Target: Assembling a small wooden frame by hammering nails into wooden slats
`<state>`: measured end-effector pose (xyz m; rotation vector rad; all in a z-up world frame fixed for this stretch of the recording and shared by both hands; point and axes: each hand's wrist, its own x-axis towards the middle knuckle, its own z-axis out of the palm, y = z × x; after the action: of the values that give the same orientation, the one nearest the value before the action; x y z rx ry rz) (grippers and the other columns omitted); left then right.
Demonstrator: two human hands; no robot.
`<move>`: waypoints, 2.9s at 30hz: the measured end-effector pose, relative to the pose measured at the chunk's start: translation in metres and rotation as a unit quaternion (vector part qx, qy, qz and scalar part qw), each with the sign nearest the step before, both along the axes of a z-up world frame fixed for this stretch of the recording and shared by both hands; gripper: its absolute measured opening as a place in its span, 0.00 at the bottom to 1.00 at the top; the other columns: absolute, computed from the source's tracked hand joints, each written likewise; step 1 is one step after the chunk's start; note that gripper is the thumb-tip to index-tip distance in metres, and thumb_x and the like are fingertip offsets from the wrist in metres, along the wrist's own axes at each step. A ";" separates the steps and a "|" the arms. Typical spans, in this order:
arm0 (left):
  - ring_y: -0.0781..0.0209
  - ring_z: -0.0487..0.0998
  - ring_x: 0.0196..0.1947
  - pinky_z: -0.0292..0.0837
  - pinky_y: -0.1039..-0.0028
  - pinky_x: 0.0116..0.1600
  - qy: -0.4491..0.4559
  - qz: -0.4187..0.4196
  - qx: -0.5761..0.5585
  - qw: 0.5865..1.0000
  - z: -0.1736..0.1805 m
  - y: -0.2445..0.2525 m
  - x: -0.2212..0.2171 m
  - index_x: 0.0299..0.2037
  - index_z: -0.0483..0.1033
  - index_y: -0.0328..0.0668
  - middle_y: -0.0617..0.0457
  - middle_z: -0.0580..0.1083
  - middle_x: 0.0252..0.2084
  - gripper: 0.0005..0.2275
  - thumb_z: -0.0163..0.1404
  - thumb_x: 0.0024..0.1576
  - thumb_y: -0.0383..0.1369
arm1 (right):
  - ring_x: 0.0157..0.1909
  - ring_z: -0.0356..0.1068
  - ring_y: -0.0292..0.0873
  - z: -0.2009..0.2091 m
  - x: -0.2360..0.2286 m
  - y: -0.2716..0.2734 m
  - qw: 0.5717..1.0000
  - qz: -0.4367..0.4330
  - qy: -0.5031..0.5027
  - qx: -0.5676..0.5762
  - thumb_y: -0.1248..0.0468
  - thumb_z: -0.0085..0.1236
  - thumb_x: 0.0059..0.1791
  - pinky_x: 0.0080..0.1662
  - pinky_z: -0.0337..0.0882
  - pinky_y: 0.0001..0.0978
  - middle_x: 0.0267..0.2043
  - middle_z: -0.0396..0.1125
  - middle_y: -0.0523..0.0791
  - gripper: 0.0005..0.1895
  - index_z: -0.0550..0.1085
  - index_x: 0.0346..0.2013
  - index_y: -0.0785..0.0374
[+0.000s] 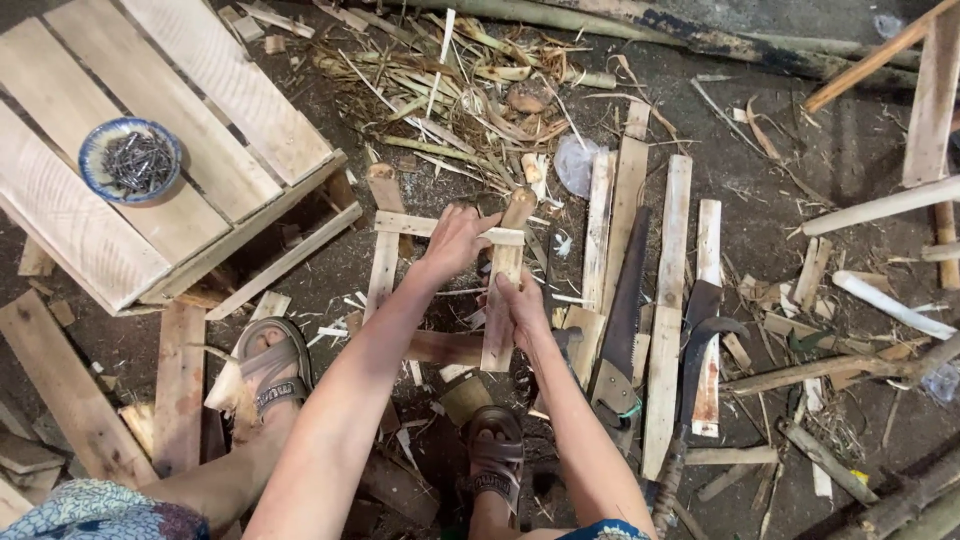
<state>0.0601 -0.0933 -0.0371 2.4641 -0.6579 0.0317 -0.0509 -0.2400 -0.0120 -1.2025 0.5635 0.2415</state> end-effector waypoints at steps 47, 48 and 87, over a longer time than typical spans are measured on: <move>0.43 0.78 0.22 0.82 0.64 0.26 0.097 0.445 -0.596 0.662 0.190 0.253 -0.101 0.53 0.64 0.23 0.36 0.64 0.40 0.20 0.40 0.48 0.21 | 0.51 0.66 0.58 0.043 0.009 0.009 0.660 0.209 -0.204 -0.692 0.60 0.52 0.44 0.50 0.70 0.48 0.61 0.53 0.42 0.25 0.65 0.57 0.47; 0.42 0.78 0.26 0.83 0.62 0.29 0.111 0.410 -0.611 0.668 0.195 0.235 -0.110 0.53 0.63 0.21 0.36 0.63 0.39 0.20 0.41 0.48 0.20 | 0.52 0.66 0.58 0.040 0.009 0.003 0.655 0.202 -0.207 -0.698 0.60 0.53 0.44 0.51 0.70 0.47 0.60 0.54 0.43 0.24 0.66 0.56 0.47; 0.55 0.77 0.23 0.78 0.71 0.24 0.337 -0.048 -0.624 0.703 0.312 0.028 -0.268 0.48 0.67 0.28 0.36 0.71 0.35 0.15 0.48 0.50 0.24 | 0.63 0.53 0.60 0.371 -0.126 -0.010 0.641 0.344 -0.479 -0.492 0.67 0.57 0.42 0.62 0.53 0.57 0.53 0.63 0.52 0.05 0.79 0.29 0.53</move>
<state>-0.2080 -0.0655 0.2751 0.9638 -0.2342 -0.3420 -0.1769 -0.2501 0.3585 -2.3316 -0.9052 -0.1451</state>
